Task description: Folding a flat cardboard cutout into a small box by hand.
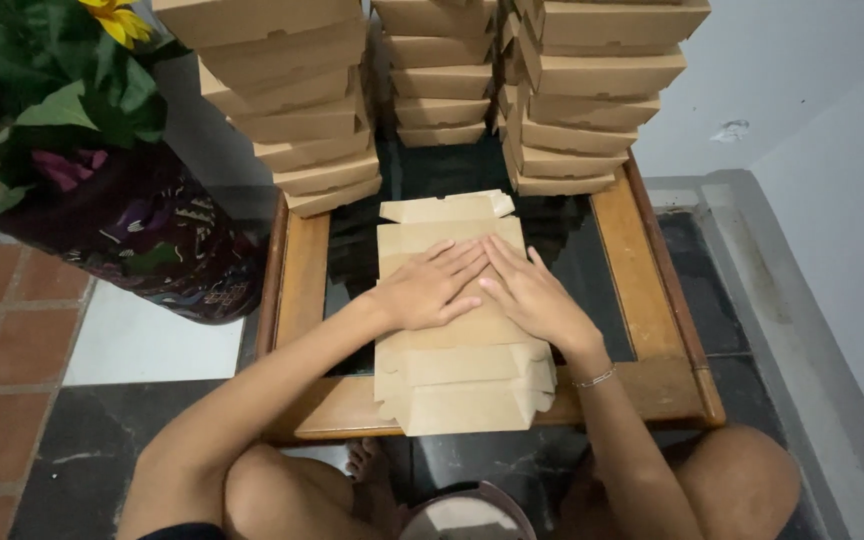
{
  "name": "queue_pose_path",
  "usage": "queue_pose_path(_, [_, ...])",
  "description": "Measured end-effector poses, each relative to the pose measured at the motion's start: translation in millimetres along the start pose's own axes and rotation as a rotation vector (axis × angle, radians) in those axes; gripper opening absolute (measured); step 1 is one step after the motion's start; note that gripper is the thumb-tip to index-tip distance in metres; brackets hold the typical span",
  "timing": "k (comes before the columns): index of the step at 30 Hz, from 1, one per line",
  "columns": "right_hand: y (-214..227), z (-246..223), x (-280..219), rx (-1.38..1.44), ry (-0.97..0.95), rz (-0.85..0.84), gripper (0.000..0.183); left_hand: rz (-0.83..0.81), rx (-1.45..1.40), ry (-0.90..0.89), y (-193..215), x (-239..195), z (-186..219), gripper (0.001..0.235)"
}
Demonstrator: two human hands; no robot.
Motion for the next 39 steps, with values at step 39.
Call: queue_pose_path(39, [-57, -80, 62, -0.263, -0.046, -0.263, 0.081, -0.060, -0.496, -0.142, 45, -17, 90, 0.073])
Point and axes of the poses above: each hand's wrist, its own x-axis towards the middle knuckle, its own y-axis out of the back of the hand, z = x × y, the point moved 4 cm from there along x, towards the middle knuckle
